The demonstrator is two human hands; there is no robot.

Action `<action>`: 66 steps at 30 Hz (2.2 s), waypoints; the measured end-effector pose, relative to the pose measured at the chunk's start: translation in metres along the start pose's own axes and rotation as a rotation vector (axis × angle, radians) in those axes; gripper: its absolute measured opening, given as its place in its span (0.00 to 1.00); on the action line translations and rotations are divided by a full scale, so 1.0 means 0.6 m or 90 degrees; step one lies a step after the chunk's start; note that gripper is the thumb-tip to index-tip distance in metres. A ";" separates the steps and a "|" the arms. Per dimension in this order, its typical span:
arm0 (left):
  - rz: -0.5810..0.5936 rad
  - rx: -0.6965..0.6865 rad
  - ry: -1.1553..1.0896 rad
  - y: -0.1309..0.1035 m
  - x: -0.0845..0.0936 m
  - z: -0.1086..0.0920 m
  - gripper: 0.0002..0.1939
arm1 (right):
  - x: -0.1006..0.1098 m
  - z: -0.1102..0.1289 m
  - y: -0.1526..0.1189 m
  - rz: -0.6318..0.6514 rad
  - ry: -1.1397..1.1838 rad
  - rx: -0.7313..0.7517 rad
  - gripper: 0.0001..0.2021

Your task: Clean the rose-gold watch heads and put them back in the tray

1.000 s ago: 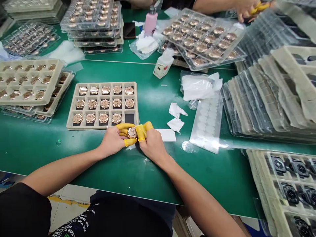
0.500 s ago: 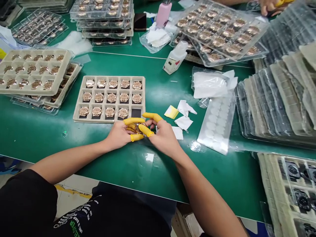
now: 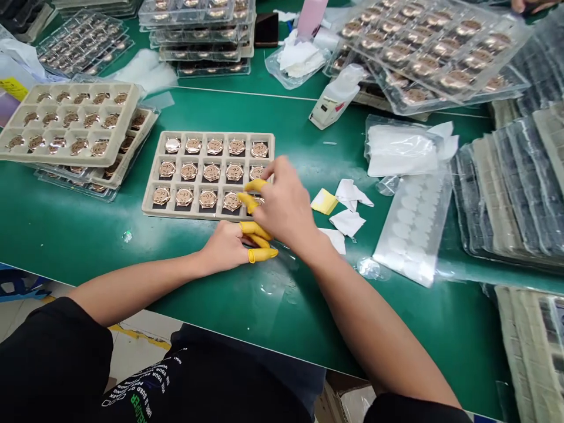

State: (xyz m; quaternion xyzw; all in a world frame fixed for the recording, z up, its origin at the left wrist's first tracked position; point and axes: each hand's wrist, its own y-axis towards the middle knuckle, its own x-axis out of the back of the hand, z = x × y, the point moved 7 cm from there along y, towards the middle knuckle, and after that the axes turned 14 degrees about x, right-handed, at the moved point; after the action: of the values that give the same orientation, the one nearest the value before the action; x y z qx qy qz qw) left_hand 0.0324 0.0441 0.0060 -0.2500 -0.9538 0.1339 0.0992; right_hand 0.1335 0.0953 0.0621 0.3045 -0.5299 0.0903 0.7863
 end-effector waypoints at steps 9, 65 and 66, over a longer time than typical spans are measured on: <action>-0.020 0.008 0.023 -0.004 0.008 -0.009 0.11 | -0.055 0.017 0.035 0.218 0.192 0.008 0.14; -0.030 0.072 -0.095 0.012 0.014 0.006 0.29 | 0.073 -0.009 -0.119 -0.118 0.185 0.040 0.05; -0.027 0.067 -0.097 0.012 0.013 0.006 0.29 | 0.062 0.005 -0.116 -0.105 0.146 0.055 0.06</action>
State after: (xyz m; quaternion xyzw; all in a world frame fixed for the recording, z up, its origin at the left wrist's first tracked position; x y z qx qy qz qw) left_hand 0.0281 0.0535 0.0010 -0.2133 -0.9553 0.2005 0.0421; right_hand 0.1792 0.0313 0.0689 0.3684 -0.4053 0.0827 0.8325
